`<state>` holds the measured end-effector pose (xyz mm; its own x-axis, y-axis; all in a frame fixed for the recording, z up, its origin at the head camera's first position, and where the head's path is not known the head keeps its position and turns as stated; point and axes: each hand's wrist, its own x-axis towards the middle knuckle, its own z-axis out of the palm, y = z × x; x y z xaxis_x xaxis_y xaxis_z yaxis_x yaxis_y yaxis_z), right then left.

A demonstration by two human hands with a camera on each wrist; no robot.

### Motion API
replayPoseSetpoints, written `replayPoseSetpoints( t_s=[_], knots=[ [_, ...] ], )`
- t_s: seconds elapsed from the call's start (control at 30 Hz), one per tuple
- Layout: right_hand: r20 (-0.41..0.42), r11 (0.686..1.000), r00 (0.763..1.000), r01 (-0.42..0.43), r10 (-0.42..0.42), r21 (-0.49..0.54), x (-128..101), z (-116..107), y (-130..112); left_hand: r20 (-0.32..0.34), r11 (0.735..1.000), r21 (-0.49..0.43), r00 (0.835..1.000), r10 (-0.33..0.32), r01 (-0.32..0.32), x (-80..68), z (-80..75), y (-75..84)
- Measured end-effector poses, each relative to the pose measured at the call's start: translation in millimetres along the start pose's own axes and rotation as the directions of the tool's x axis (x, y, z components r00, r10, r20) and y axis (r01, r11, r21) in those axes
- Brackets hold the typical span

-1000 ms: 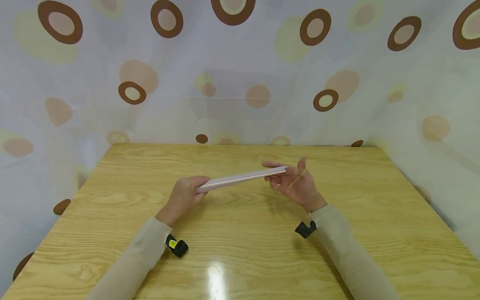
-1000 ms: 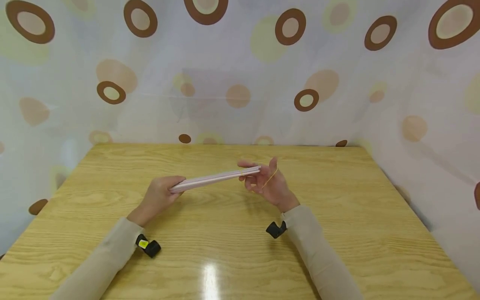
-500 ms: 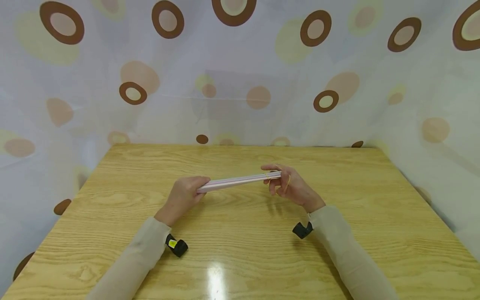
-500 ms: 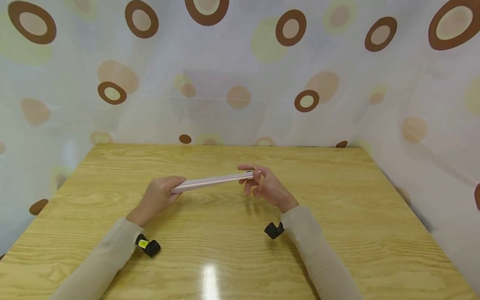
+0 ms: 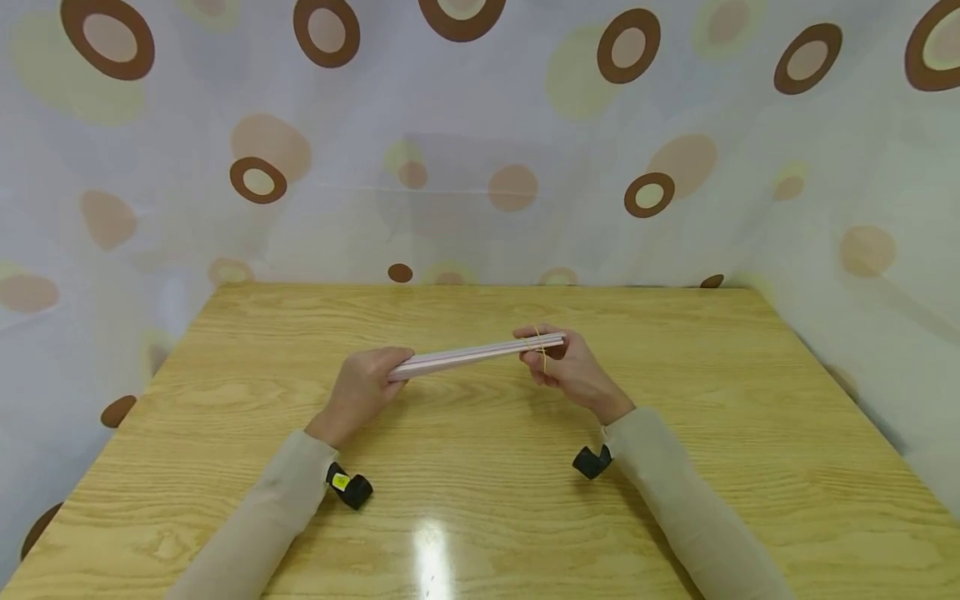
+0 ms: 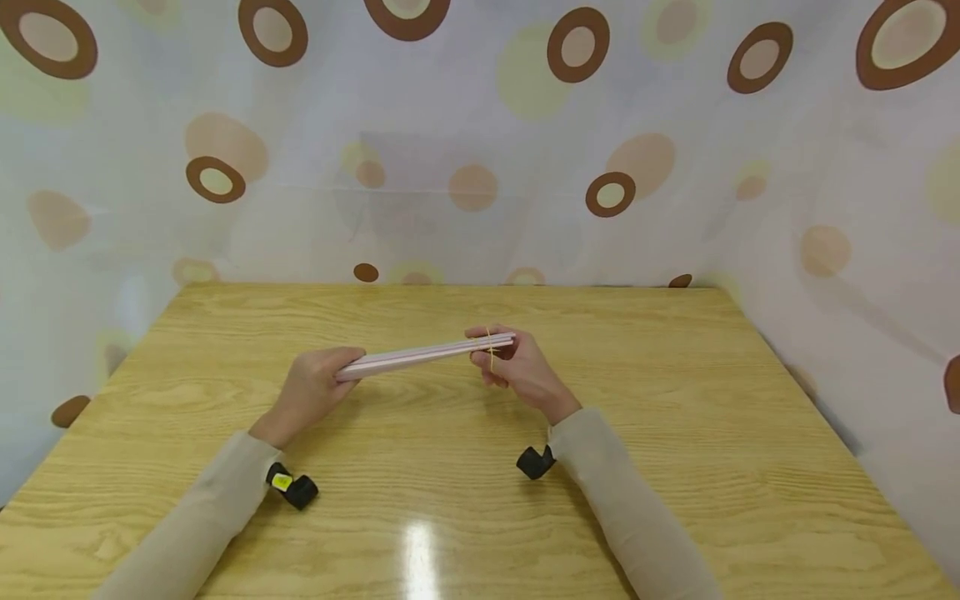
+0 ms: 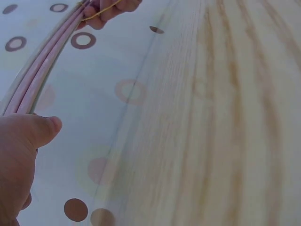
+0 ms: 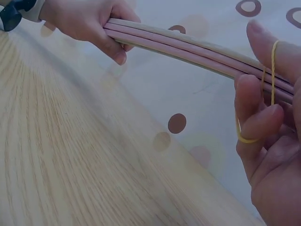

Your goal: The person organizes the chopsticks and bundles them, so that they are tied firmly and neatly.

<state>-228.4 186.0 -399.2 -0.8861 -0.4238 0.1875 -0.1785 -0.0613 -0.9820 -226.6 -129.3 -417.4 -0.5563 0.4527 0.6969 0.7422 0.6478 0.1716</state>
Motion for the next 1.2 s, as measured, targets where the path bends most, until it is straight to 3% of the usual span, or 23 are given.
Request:
replayPoseSetpoints(
  t_s=[0.13,0.2,0.27,0.37,0.57,0.67,0.87,1.03,1.2],
  knots=[
    [-0.069,0.997,0.998,0.011,-0.006,0.07,0.4,8.9,3.4,0.017,0.993,-0.087,0.997,-0.073,0.075,-3.3,2.1,0.5],
    [-0.113,0.985,0.993,0.035,-0.016,0.167,0.4,14.7,5.6,0.038,0.983,-0.136,0.992,-0.122,0.126,-5.9,5.6,1.6],
    [-0.157,0.968,0.987,0.059,-0.021,0.244,0.9,19.7,6.9,0.068,0.965,-0.187,0.983,-0.172,0.182,-7.5,10.5,3.7],
    [-0.234,0.948,0.972,0.079,-0.005,0.307,2.0,25.3,7.1,0.12,0.918,-0.285,0.961,-0.25,0.274,-8.8,17.3,7.0],
    [-0.378,0.966,0.926,0.094,0.005,0.242,6.2,28.7,6.0,0.202,0.797,-0.421,0.902,-0.382,0.432,-8.6,23.0,10.6],
    [-0.359,0.981,0.932,0.108,-0.043,0.161,6.7,30.1,6.0,0.237,0.747,-0.456,0.875,-0.423,0.484,-8.3,23.8,12.7],
    [-0.325,0.994,0.94,0.113,-0.103,0.013,7.0,31.5,8.1,0.312,0.628,-0.502,0.801,-0.51,0.595,-6.0,25.3,19.4],
    [-0.301,0.997,0.952,0.043,-0.059,-0.057,7.6,29.5,11.3,0.357,0.572,-0.501,0.757,-0.547,0.65,-7.4,27.9,20.5],
    [-0.258,0.986,0.963,0.032,-0.075,-0.166,7.5,27.3,13.5,0.386,0.544,-0.498,0.735,-0.558,0.675,-8.8,28.4,20.0]
  ],
)
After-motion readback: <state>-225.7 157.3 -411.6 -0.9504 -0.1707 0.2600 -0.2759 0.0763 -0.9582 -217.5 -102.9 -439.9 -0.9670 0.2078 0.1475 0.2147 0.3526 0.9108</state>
